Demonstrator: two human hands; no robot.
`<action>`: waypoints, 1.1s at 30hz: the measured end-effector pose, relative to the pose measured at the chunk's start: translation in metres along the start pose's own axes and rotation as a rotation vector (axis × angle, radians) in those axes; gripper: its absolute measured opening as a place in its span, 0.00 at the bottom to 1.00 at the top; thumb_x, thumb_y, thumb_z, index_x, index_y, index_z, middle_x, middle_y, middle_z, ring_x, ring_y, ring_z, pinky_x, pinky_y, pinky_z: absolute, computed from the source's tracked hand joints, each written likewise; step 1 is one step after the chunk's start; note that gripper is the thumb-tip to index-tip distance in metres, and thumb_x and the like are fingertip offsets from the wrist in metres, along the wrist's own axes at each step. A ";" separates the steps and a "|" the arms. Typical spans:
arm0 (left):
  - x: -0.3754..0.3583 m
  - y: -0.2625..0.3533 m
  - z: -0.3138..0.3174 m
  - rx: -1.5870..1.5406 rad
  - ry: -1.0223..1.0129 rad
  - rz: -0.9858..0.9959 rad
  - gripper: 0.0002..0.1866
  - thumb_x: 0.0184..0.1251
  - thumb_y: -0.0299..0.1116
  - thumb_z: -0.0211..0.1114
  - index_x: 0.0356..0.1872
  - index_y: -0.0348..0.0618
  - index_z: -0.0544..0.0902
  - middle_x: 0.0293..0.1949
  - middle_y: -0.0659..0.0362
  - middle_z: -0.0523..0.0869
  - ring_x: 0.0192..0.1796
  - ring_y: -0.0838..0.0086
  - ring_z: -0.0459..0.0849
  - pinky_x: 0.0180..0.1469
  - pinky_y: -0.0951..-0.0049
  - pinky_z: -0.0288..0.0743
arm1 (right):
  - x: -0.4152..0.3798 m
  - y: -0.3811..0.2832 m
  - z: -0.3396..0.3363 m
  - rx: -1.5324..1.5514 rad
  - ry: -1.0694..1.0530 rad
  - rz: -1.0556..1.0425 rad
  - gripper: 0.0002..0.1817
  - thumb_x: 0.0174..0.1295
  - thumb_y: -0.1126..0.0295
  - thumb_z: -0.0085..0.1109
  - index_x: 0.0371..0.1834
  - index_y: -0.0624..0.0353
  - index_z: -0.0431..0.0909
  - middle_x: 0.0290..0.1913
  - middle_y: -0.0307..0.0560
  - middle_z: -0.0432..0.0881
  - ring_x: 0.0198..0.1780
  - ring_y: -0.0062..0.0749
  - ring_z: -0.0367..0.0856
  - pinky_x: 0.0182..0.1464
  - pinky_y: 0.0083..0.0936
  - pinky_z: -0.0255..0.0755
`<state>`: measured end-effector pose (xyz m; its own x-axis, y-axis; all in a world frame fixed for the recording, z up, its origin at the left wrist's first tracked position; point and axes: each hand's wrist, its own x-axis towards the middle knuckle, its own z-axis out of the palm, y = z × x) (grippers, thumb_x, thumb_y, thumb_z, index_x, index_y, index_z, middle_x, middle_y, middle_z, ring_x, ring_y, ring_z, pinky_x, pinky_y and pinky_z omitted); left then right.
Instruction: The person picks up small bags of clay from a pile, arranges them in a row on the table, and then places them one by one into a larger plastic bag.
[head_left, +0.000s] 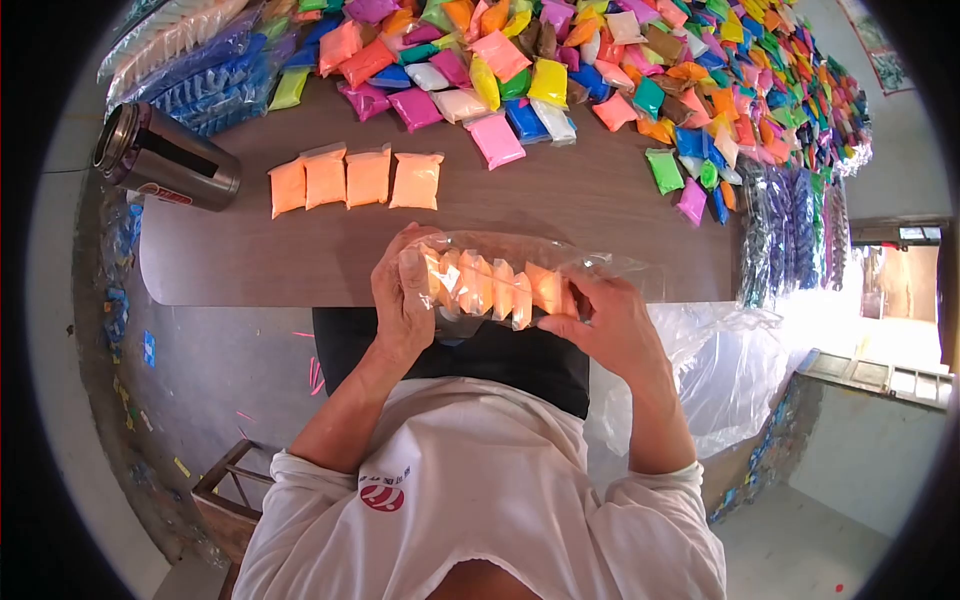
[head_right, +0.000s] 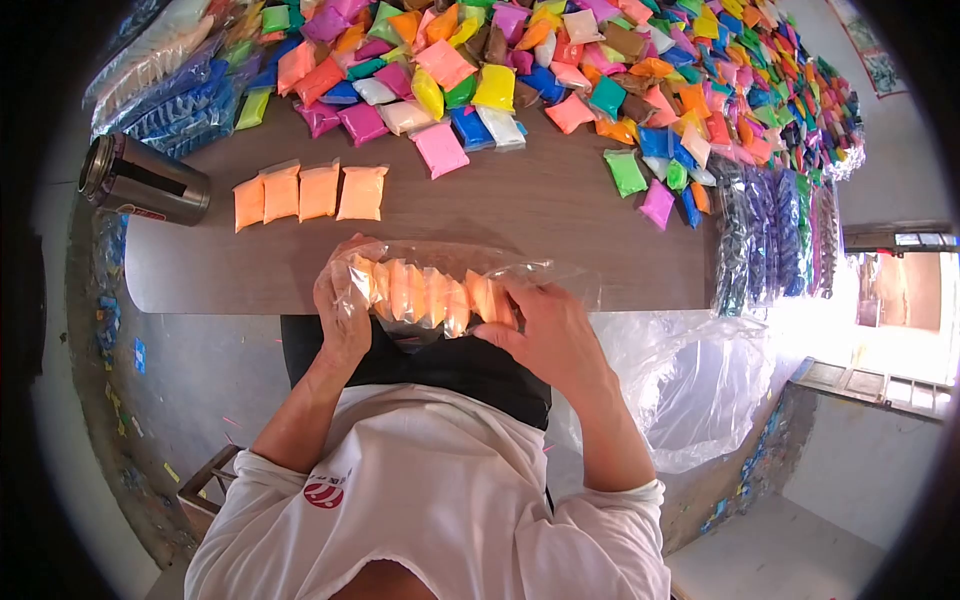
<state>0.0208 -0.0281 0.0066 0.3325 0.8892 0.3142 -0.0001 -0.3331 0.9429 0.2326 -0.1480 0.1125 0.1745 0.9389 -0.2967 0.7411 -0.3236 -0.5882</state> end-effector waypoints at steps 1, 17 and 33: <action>0.000 -0.001 0.001 -0.001 0.000 0.008 0.32 0.85 0.52 0.41 0.43 0.33 0.85 0.41 0.50 0.87 0.53 0.61 0.83 0.75 0.54 0.63 | 0.002 0.002 0.003 -0.010 0.007 -0.005 0.30 0.53 0.66 0.78 0.60 0.56 0.79 0.42 0.50 0.83 0.44 0.49 0.84 0.49 0.40 0.78; 0.000 -0.002 -0.003 -0.025 -0.025 0.056 0.26 0.85 0.43 0.41 0.42 0.33 0.84 0.43 0.51 0.88 0.52 0.61 0.84 0.75 0.52 0.63 | -0.016 -0.021 -0.012 0.248 0.150 -0.064 0.16 0.63 0.76 0.68 0.54 0.63 0.82 0.30 0.46 0.86 0.28 0.25 0.84 0.33 0.23 0.77; -0.006 -0.001 -0.003 -0.108 -0.029 -0.056 0.27 0.85 0.49 0.44 0.45 0.33 0.81 0.43 0.52 0.85 0.50 0.66 0.83 0.76 0.57 0.59 | 0.178 -0.097 -0.037 -0.210 -0.178 -0.404 0.18 0.65 0.62 0.64 0.51 0.64 0.82 0.38 0.52 0.86 0.39 0.35 0.86 0.44 0.33 0.78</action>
<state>0.0158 -0.0317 0.0043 0.3615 0.8957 0.2588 -0.0816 -0.2462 0.9658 0.2153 0.0546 0.1449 -0.2541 0.9439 -0.2110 0.8449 0.1105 -0.5235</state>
